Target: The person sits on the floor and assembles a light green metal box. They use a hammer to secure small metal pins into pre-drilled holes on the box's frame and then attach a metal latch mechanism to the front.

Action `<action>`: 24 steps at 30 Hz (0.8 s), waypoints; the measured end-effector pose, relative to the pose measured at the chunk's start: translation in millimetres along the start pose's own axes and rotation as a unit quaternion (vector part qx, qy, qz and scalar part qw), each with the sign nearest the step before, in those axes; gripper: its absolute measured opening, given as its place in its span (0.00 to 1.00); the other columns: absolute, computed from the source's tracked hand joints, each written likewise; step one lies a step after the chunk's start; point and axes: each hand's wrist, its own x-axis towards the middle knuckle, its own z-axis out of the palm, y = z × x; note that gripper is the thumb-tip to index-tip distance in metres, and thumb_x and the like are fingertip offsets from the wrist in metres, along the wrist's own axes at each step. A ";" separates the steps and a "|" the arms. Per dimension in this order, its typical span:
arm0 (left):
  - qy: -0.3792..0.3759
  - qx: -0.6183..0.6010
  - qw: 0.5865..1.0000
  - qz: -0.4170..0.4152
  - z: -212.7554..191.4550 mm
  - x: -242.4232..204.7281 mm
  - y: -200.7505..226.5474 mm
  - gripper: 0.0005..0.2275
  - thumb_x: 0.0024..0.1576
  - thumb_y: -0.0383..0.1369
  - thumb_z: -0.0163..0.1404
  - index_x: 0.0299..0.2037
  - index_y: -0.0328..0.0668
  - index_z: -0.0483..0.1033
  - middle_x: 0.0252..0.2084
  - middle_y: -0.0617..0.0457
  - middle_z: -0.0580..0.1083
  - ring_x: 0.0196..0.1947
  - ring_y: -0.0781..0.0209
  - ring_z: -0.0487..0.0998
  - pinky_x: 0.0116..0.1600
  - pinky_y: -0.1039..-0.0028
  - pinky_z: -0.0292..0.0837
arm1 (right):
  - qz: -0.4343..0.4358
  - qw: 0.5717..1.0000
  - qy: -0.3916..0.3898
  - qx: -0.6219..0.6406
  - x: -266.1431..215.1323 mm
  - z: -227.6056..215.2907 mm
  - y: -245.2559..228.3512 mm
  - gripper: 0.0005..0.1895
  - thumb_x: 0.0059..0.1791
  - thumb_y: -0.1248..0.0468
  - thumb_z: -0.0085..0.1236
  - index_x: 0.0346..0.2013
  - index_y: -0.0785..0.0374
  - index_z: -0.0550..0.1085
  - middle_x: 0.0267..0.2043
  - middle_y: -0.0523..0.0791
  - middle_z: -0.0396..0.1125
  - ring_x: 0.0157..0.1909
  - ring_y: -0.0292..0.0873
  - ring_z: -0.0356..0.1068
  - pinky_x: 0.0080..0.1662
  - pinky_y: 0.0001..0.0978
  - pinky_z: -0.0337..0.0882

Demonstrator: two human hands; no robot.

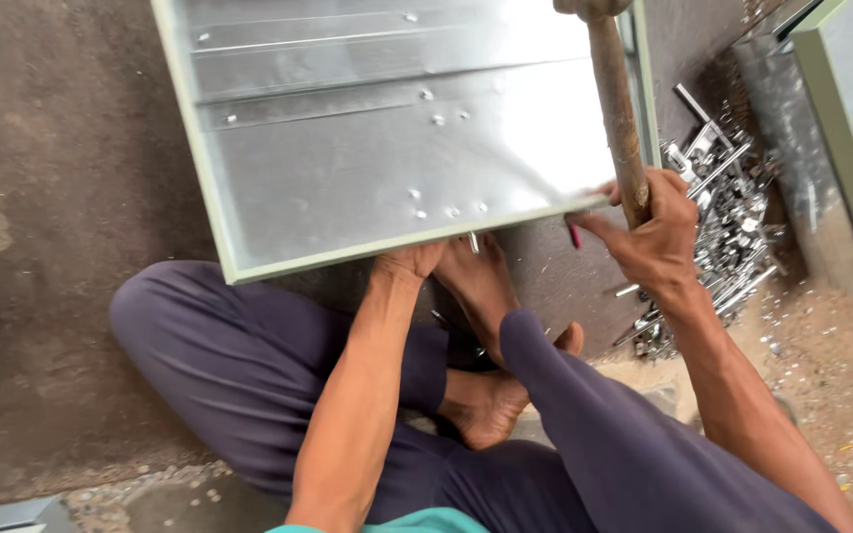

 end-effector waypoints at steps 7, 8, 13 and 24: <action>0.036 -0.029 0.999 -0.005 -4.5 28.5 -47.5 0.16 0.66 0.44 0.47 0.53 0.39 0.71 0.53 0.49 0.71 0.53 0.51 0.71 0.61 0.58 0.70 | 0.101 0.994 0.005 0.026 -16.9 -5.7 33.3 0.15 0.50 0.60 0.76 0.37 0.59 0.74 0.35 0.39 0.70 0.38 0.36 0.67 0.44 0.34 0.70; 0.059 -0.064 0.996 -0.009 -4.4 28.0 -48.3 0.18 0.62 0.46 0.46 0.53 0.41 0.72 0.53 0.50 0.71 0.53 0.51 0.71 0.60 0.58 0.70 | 0.108 0.993 0.009 0.041 -20.4 -1.4 34.7 0.15 0.49 0.61 0.77 0.38 0.59 0.75 0.36 0.39 0.69 0.38 0.35 0.67 0.41 0.32 0.70; 0.012 -0.031 0.999 -0.038 -5.2 26.8 -44.9 0.21 0.57 0.49 0.48 0.53 0.42 0.72 0.54 0.49 0.71 0.56 0.49 0.70 0.63 0.54 0.67 | 0.146 0.985 0.016 0.090 -18.5 8.0 40.1 0.14 0.50 0.60 0.76 0.37 0.56 0.74 0.36 0.37 0.71 0.36 0.32 0.70 0.37 0.28 0.74; 0.273 0.265 0.924 0.040 151.3 -100.2 -46.6 0.23 0.59 0.43 0.47 0.61 0.36 0.73 0.60 0.39 0.74 0.60 0.49 0.73 0.62 0.61 0.67 | 0.059 0.998 0.017 0.016 0.2 10.3 41.2 0.16 0.48 0.59 0.79 0.36 0.61 0.77 0.34 0.40 0.70 0.37 0.36 0.66 0.43 0.34 0.69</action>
